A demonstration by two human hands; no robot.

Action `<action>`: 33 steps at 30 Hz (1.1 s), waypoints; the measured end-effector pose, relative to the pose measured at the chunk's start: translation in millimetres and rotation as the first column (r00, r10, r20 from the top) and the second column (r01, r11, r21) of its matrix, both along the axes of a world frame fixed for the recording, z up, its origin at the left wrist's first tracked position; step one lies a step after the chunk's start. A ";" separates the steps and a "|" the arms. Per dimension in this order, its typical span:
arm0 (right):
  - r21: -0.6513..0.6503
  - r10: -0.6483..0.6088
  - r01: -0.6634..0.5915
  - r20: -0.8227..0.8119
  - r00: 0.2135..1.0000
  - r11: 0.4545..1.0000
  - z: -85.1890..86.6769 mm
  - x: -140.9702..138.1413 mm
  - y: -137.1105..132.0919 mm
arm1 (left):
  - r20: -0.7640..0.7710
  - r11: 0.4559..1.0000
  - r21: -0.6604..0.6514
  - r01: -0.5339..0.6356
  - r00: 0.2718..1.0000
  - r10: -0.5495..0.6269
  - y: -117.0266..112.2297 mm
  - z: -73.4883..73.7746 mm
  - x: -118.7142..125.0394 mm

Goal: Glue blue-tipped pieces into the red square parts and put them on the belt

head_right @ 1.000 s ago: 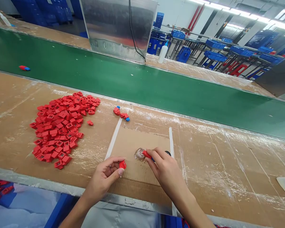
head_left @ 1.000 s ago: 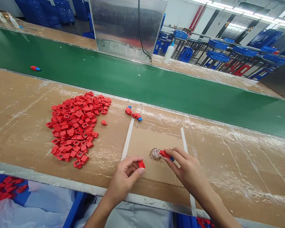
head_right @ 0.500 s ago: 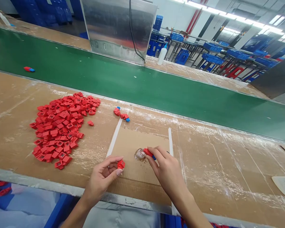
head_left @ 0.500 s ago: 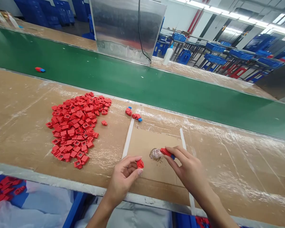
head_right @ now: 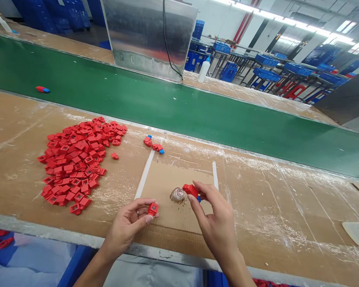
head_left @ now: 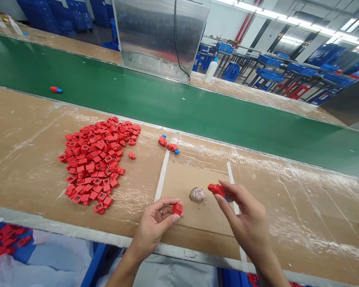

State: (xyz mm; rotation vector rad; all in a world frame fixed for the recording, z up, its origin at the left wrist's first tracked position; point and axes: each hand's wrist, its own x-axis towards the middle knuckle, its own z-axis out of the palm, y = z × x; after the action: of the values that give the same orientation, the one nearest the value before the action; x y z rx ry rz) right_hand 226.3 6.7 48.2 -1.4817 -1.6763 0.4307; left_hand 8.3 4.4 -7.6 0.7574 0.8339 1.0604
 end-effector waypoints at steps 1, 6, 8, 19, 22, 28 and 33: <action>-0.044 0.011 -0.016 -0.103 0.995 0.999 -2.2 -5.9 -4.8 | 0.008 1.000 -0.010 0.003 1.000 -0.003 0.2 0.4 -0.2; -0.191 0.093 -0.202 -0.463 0.881 0.961 -15.0 -41.4 -21.6 | 0.064 0.998 -0.046 0.036 0.997 -0.033 -0.2 -0.3 -2.5; -0.204 0.066 -0.194 -0.508 0.859 0.959 -17.9 -51.0 -22.5 | 0.067 0.997 -0.046 0.056 0.996 -0.053 -0.7 0.3 -3.3; -0.220 0.090 -0.243 -0.537 0.839 0.945 -24.3 -57.9 -24.6 | 0.069 0.992 0.005 0.123 0.990 -0.123 -2.2 0.8 -4.1; -0.209 0.119 -0.265 -0.529 0.840 0.941 -26.0 -57.1 -24.7 | 0.057 0.993 0.006 0.120 0.991 -0.120 -2.7 0.3 -4.0; -0.201 0.161 -0.306 -0.525 0.836 0.931 -30.9 -53.9 -25.2 | 0.029 0.992 0.027 0.127 0.991 -0.128 -0.8 4.1 -3.6; -0.188 0.196 -0.293 -0.411 0.890 0.937 -33.1 -52.4 -28.0 | 0.032 0.994 0.021 0.110 0.993 -0.111 -1.7 4.1 -3.6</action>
State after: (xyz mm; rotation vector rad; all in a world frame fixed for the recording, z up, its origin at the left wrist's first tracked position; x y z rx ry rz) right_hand 174.0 -21.4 15.1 -1.2482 -1.5300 1.0361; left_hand 4.7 2.6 -3.4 0.7910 0.7461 0.9811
